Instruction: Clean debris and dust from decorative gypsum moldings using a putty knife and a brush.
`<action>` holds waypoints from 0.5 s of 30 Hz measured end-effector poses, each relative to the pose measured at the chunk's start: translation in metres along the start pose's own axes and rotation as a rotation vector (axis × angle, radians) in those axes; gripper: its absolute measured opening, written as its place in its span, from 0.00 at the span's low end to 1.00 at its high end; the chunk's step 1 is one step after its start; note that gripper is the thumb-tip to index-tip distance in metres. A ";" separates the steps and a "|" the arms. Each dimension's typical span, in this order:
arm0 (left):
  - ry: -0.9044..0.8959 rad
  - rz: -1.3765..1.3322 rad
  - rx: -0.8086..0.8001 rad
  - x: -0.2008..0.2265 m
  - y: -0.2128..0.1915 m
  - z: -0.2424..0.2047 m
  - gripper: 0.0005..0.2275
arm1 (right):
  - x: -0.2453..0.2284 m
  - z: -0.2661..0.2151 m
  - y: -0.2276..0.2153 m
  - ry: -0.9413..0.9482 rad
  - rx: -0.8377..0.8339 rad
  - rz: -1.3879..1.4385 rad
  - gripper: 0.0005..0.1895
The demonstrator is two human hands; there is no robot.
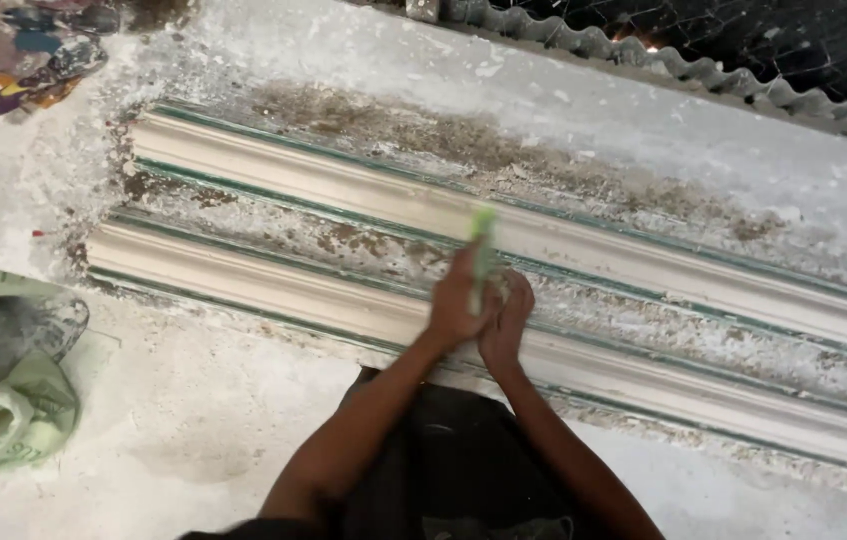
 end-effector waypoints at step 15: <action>-0.611 -0.180 0.938 -0.103 -0.172 0.148 0.11 | 0.107 0.060 -0.122 -0.095 -0.154 -0.583 0.33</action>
Point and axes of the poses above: each hand's wrist, its own z-axis towards the middle knuckle, its own y-axis out of the palm, x = y × z, the point moved 4 cm from there along z, towards the middle knuckle, and after that the axes turned 9 degrees about x, right-handed, at the moved point
